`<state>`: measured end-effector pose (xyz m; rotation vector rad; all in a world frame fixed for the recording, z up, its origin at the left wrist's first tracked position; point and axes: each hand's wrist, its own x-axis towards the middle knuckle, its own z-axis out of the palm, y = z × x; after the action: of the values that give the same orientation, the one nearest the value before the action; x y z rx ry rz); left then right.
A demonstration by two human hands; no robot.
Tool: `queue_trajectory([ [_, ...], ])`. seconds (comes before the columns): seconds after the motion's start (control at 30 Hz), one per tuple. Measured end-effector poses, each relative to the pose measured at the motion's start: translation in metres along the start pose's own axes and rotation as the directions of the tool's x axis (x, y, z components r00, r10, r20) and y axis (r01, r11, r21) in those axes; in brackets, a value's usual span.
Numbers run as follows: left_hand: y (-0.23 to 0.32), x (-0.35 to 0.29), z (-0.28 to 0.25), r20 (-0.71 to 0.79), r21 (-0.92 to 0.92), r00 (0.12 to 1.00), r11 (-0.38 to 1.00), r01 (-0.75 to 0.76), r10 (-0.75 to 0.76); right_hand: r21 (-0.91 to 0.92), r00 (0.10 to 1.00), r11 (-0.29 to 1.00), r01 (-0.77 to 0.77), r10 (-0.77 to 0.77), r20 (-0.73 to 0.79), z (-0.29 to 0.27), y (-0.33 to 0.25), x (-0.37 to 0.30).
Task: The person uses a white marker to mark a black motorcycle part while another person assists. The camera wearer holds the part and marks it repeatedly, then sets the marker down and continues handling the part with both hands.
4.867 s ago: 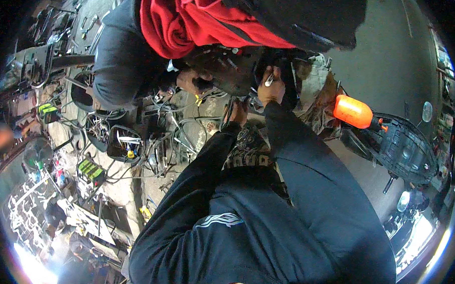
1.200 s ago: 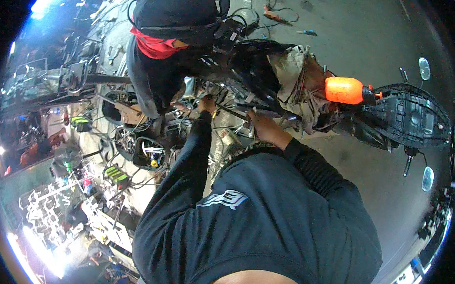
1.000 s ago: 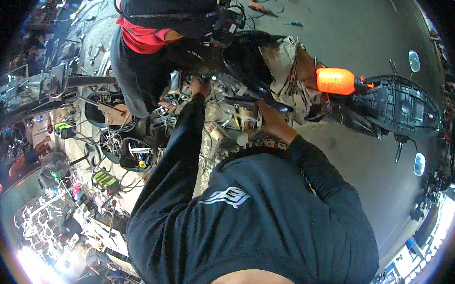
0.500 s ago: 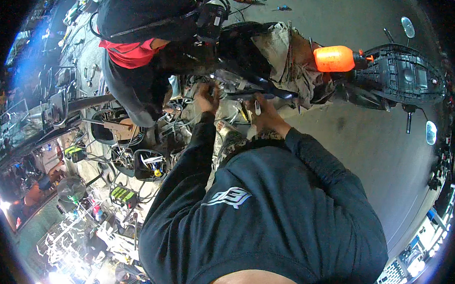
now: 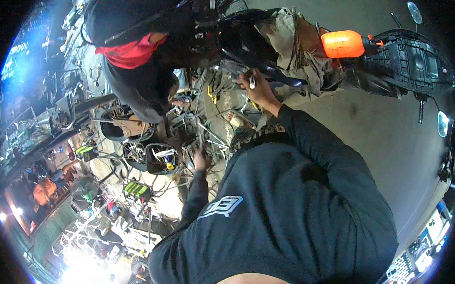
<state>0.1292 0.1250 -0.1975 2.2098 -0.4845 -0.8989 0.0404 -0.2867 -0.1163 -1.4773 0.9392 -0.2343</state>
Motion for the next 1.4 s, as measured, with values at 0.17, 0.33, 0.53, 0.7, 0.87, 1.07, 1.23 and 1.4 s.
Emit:
queue_trajectory([
  [0.17,0.122,0.182,0.045,-0.232,0.123,0.969,0.991,-0.053,0.081,0.124,0.997,0.992,0.030,-0.021,-0.070,0.016,0.027,0.008],
  [0.33,0.231,0.241,0.089,-0.517,0.153,0.844,0.986,-0.072,0.142,0.054,0.914,0.920,0.389,-0.378,-0.147,0.016,0.032,-0.007],
  [0.53,0.209,0.224,0.072,-0.451,0.415,0.726,0.842,-0.344,0.519,0.042,0.987,0.993,0.108,-0.103,-0.120,0.000,0.018,-0.034],
  [0.7,0.179,0.216,0.069,-0.211,0.202,0.674,0.706,-0.679,0.708,0.125,0.993,0.992,0.020,-0.005,-0.121,0.007,0.032,-0.020],
  [0.87,0.150,0.154,0.079,-0.200,-0.231,0.942,0.921,-0.313,0.270,0.273,0.976,0.944,0.185,-0.144,-0.165,0.030,0.021,-0.001],
  [1.07,0.184,0.099,0.054,-0.312,-0.051,0.809,0.841,-0.539,0.499,0.039,0.979,0.996,0.075,-0.066,-0.195,0.054,-0.011,0.028],
  [1.23,0.190,0.059,0.047,-0.161,0.227,0.709,0.725,-0.650,0.687,-0.540,0.896,0.768,0.345,-0.440,-0.052,0.076,0.017,0.035],
  [1.4,0.157,0.041,0.053,-0.203,-0.421,0.975,0.891,-0.171,0.091,0.317,0.968,0.935,0.158,-0.211,0.138,0.132,0.053,0.055],
])
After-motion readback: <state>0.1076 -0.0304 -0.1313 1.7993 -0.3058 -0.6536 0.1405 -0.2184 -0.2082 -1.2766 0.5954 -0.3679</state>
